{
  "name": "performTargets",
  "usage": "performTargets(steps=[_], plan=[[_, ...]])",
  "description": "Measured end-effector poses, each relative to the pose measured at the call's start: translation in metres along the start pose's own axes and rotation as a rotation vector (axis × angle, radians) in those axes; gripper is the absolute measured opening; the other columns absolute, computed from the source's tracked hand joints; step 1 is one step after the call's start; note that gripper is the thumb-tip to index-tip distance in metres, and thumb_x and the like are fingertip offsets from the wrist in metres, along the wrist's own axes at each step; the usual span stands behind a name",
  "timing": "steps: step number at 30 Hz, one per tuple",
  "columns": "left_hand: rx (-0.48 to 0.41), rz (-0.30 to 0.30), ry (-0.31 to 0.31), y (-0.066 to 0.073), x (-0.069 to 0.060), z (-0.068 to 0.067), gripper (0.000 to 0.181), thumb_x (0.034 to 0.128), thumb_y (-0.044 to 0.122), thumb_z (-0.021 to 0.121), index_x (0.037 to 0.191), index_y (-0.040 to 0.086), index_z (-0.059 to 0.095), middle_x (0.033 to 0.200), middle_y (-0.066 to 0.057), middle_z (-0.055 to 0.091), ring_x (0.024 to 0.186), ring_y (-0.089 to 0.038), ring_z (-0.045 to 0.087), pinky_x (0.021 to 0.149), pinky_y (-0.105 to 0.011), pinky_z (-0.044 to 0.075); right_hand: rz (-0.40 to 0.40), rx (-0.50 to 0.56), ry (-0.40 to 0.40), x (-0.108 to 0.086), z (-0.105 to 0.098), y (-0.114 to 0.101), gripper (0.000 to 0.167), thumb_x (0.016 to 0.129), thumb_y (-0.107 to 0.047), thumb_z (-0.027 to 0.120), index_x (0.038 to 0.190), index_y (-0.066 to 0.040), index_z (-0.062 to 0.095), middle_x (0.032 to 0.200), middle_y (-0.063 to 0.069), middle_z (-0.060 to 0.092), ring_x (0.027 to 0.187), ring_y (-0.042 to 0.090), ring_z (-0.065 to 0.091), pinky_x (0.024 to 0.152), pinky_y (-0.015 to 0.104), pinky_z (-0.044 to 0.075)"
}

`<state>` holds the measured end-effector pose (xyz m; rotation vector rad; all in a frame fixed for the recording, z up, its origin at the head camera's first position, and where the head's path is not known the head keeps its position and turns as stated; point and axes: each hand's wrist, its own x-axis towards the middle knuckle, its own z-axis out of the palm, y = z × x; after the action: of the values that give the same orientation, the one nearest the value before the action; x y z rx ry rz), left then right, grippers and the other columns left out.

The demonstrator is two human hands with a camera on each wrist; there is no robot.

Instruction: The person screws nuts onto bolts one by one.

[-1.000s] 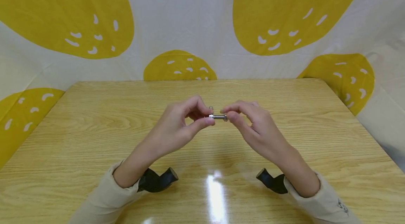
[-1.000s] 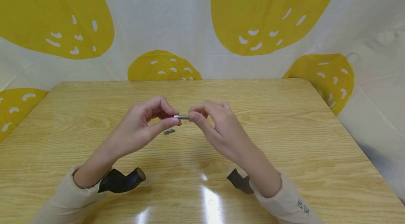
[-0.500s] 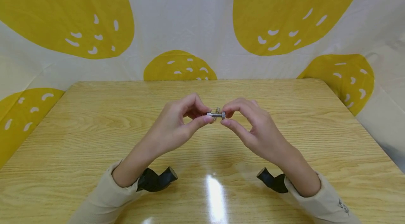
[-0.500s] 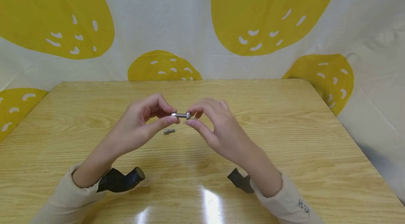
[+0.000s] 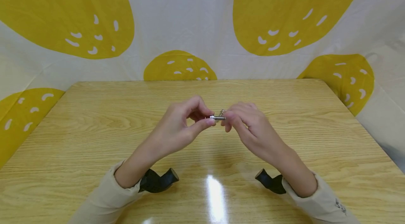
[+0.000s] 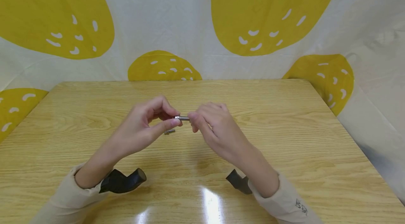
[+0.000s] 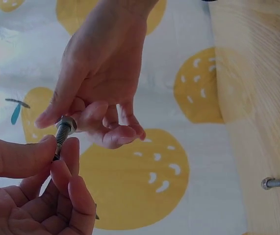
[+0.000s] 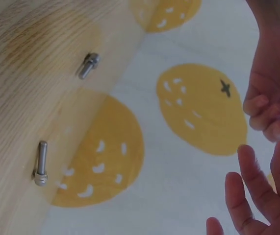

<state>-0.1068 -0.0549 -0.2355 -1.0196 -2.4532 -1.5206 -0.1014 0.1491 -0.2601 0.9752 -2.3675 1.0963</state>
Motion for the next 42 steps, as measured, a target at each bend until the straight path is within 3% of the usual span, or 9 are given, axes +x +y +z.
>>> performTargets(steps=[3, 6, 9, 13, 17, 26, 31, 37, 42], plan=[[0.016, -0.001, -0.002, -0.0009, -0.0002, 0.0005, 0.012, 0.0824, 0.007, 0.07, 0.086, 0.004, 0.059, 0.08, -0.002, 0.066, 0.069, -0.008, 0.06, 0.065, -0.024, 0.051, 0.056, -0.009, -0.01, -0.0006, -0.0034, -0.0002, 0.028, 0.099, -0.026, 0.044, 0.083, -0.015, 0.065, 0.082, -0.008, 0.063, 0.084, 0.008, 0.053, 0.082, 0.031, 0.036], [0.032, -0.004, -0.001, -0.0013, -0.0005, -0.0003, 0.011, 0.083, 0.008, 0.069, 0.086, 0.005, 0.059, 0.079, -0.002, 0.066, 0.069, -0.008, 0.06, 0.065, -0.025, 0.051, 0.063, 0.0, -0.007, -0.0014, -0.0066, -0.0005, 0.015, 0.092, -0.022, 0.059, 0.101, -0.012, 0.064, 0.094, -0.004, 0.064, 0.091, 0.01, 0.054, 0.083, 0.032, 0.04], [0.044, -0.012, 0.004, -0.001, -0.0007, -0.0017, 0.011, 0.0832, 0.008, 0.069, 0.086, 0.005, 0.059, 0.079, -0.001, 0.066, 0.069, -0.007, 0.059, 0.066, -0.025, 0.051, 0.003, 0.015, 0.012, -0.0012, -0.0077, -0.0006, 0.028, 0.082, -0.012, 0.071, 0.108, -0.009, 0.06, 0.099, -0.001, 0.063, 0.093, 0.011, 0.055, 0.084, 0.03, 0.043], [0.045, -0.017, 0.009, -0.0001, -0.0007, -0.0032, 0.012, 0.0829, 0.008, 0.069, 0.086, 0.005, 0.058, 0.08, -0.002, 0.066, 0.07, -0.007, 0.06, 0.066, -0.026, 0.051, -0.098, 0.04, 0.048, 0.0001, -0.0067, 0.0002, 0.023, 0.084, -0.013, 0.069, 0.103, -0.005, 0.06, 0.098, 0.0, 0.063, 0.092, 0.012, 0.056, 0.083, 0.026, 0.042], [0.042, -0.014, 0.008, 0.0002, -0.0007, -0.0032, 0.012, 0.0827, 0.008, 0.07, 0.086, 0.004, 0.058, 0.08, -0.002, 0.066, 0.07, -0.007, 0.06, 0.066, -0.026, 0.051, -0.129, 0.041, 0.061, 0.0005, -0.006, 0.0009, 0.02, 0.088, -0.022, 0.064, 0.1, -0.007, 0.062, 0.094, -0.001, 0.063, 0.088, 0.012, 0.055, 0.08, 0.026, 0.041], [0.032, 0.012, 0.01, 0.0013, -0.0014, -0.001, 0.013, 0.082, 0.007, 0.07, 0.085, 0.004, 0.058, 0.08, -0.001, 0.066, 0.07, -0.006, 0.06, 0.066, -0.025, 0.052, -0.071, 0.037, 0.032, -0.0017, -0.0043, 0.0003, 0.005, 0.091, -0.014, 0.06, 0.09, -0.012, 0.064, 0.087, -0.006, 0.062, 0.089, 0.011, 0.051, 0.079, 0.028, 0.041], [0.032, 0.029, 0.005, 0.0018, -0.0017, 0.0004, 0.012, 0.0821, 0.006, 0.07, 0.085, 0.004, 0.058, 0.08, -0.002, 0.066, 0.07, -0.006, 0.061, 0.065, -0.024, 0.052, -0.028, 0.017, 0.026, -0.0009, -0.0019, 0.0002, 0.025, 0.097, -0.017, 0.049, 0.078, -0.014, 0.064, 0.078, -0.008, 0.062, 0.083, 0.008, 0.052, 0.081, 0.028, 0.038], [0.037, 0.011, 0.005, 0.0025, -0.0018, -0.0013, 0.012, 0.0824, 0.007, 0.07, 0.086, 0.004, 0.058, 0.079, -0.002, 0.066, 0.07, -0.007, 0.06, 0.065, -0.025, 0.051, 0.027, 0.003, 0.029, -0.0028, -0.0072, -0.0033, 0.012, 0.093, -0.02, 0.058, 0.1, -0.012, 0.065, 0.091, -0.006, 0.064, 0.09, 0.01, 0.053, 0.081, 0.029, 0.04], [0.035, -0.01, 0.009, 0.0031, -0.0018, -0.0041, 0.012, 0.0831, 0.007, 0.069, 0.086, 0.004, 0.058, 0.08, -0.001, 0.065, 0.07, -0.008, 0.06, 0.067, -0.027, 0.052, -0.039, 0.008, 0.025, -0.0016, -0.0096, -0.0044, 0.033, 0.079, -0.005, 0.072, 0.109, -0.009, 0.059, 0.098, -0.003, 0.062, 0.094, 0.011, 0.053, 0.084, 0.028, 0.042]])
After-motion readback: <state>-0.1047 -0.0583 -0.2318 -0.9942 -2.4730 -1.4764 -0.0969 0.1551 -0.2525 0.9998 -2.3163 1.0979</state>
